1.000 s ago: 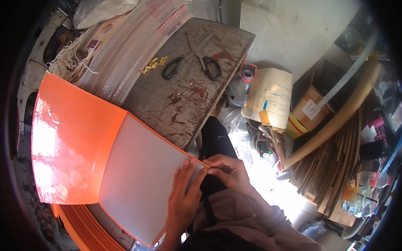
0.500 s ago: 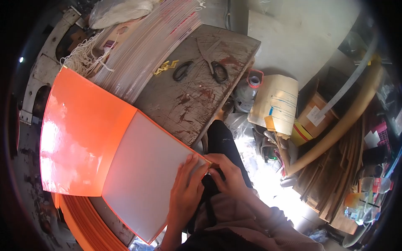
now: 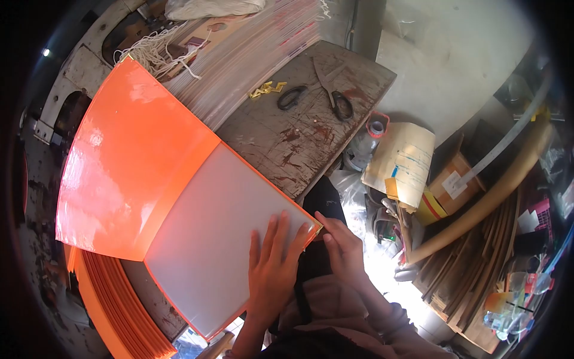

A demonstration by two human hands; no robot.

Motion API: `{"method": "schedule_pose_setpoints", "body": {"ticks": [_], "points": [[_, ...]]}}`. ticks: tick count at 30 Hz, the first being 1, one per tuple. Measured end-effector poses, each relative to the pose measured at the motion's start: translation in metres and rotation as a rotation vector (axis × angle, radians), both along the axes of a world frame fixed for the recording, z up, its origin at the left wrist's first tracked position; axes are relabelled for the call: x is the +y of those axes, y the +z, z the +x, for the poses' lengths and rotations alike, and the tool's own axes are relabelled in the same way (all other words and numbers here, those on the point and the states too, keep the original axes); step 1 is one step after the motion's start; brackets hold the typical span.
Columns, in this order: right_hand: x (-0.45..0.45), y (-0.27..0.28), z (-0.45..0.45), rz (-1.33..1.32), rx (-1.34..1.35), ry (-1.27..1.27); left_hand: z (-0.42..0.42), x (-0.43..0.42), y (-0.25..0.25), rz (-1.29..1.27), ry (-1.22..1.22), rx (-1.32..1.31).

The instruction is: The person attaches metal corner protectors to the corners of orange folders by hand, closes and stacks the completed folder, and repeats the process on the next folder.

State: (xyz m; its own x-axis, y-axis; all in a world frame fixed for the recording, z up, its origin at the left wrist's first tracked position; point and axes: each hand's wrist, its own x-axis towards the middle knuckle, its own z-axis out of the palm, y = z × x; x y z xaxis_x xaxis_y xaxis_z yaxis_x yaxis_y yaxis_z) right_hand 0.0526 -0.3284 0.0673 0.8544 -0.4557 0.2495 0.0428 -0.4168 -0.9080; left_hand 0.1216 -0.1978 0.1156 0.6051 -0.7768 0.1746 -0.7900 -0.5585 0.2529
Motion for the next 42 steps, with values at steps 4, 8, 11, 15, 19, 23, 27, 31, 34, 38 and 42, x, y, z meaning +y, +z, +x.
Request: {"method": "schedule_pose_setpoints", "body": {"ticks": [4, 8, 11, 15, 19, 23, 27, 31, 34, 38, 42], "points": [[-0.003, -0.018, 0.005, 0.545, -0.07, -0.012, 0.004, -0.009, -0.007, -0.028, 0.013, -0.008], [-0.007, -0.025, 0.005, 0.768, -0.081, 0.037, 0.005, -0.008, -0.009, -0.069, -0.031, 0.026], [-0.008, -0.024, 0.005, 0.753, -0.069, 0.046, 0.006, -0.008, -0.007, -0.07, -0.071, 0.049], [0.001, -0.027, 0.006, 0.805, -0.107, 0.019, 0.006, -0.009, -0.005, -0.053, -0.086, 0.082], [0.014, -0.029, 0.008, 0.814, -0.079, -0.058, 0.005, -0.008, -0.005, -0.057, -0.085, 0.101], [0.022, -0.036, 0.011, 0.862, -0.211, -0.012, 0.004, -0.008, -0.003, -0.069, -0.074, 0.086], [0.029, -0.037, 0.016, 1.118, -0.292, -0.005, 0.004, -0.006, -0.002, -0.084, -0.057, 0.074], [0.029, -0.023, 0.02, 1.432, -0.294, -0.007, -0.005, 0.005, -0.002, -0.05, 0.02, 0.033], [-0.004, -0.037, 0.017, 1.004, -0.428, -0.091, -0.023, 0.036, 0.007, 0.024, 0.12, 0.015], [-0.055, 0.011, 0.045, 0.383, -0.265, -0.204, -0.049, 0.088, 0.003, -0.008, 0.202, -0.057], [-0.085, 0.054, 0.121, -0.239, -0.13, 0.031, -0.06, 0.115, -0.003, -0.128, 0.349, -0.137]]}}
